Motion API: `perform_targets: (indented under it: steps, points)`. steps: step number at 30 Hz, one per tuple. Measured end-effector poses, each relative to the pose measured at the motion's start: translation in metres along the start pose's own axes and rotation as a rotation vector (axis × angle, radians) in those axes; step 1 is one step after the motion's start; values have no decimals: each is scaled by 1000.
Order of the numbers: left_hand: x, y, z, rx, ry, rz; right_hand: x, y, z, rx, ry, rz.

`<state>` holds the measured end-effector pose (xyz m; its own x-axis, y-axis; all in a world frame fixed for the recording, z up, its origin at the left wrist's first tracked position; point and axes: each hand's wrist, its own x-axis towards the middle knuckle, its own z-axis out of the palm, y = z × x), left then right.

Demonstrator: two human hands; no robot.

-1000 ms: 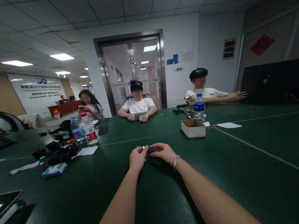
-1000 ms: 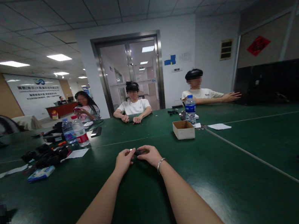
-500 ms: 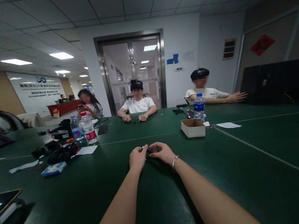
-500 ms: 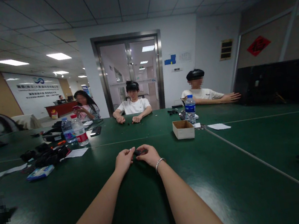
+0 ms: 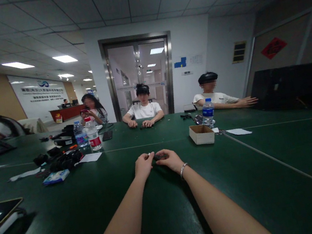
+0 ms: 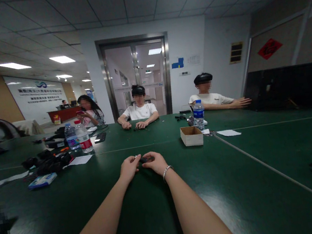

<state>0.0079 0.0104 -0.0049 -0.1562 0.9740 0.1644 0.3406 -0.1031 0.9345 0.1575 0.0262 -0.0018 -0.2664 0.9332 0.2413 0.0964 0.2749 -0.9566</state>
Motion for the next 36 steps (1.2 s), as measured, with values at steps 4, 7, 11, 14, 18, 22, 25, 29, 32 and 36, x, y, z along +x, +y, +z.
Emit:
perform_targets:
  steps: [4,7,11,14,18,22,25,29,32,36]
  points:
    - [-1,2,-4,-91,-61,11,1,4,-2,24,-6,-11]
    - [-2,6,-8,-178,-121,19,1,5,-3,67,-36,3]
    - [-5,9,-13,-220,-181,50,0,3,-5,201,-97,55]
    - [-8,11,-15,-218,-216,96,-1,0,-6,270,-106,100]
    - [-10,14,-17,-229,-252,139,-1,-4,-6,293,-156,124]
    - [-10,17,-18,-306,-305,186,-1,-7,-6,286,-197,151]
    - [-11,21,-17,-406,-289,190,-5,-11,-6,314,-228,158]
    - [-16,27,-11,-479,-257,150,-16,-19,-7,321,-284,177]
    - [-24,28,-7,-428,-279,173,-24,-23,-8,246,-256,159]
    - [-35,28,-4,-356,-260,237,-31,-26,-6,127,-227,137]
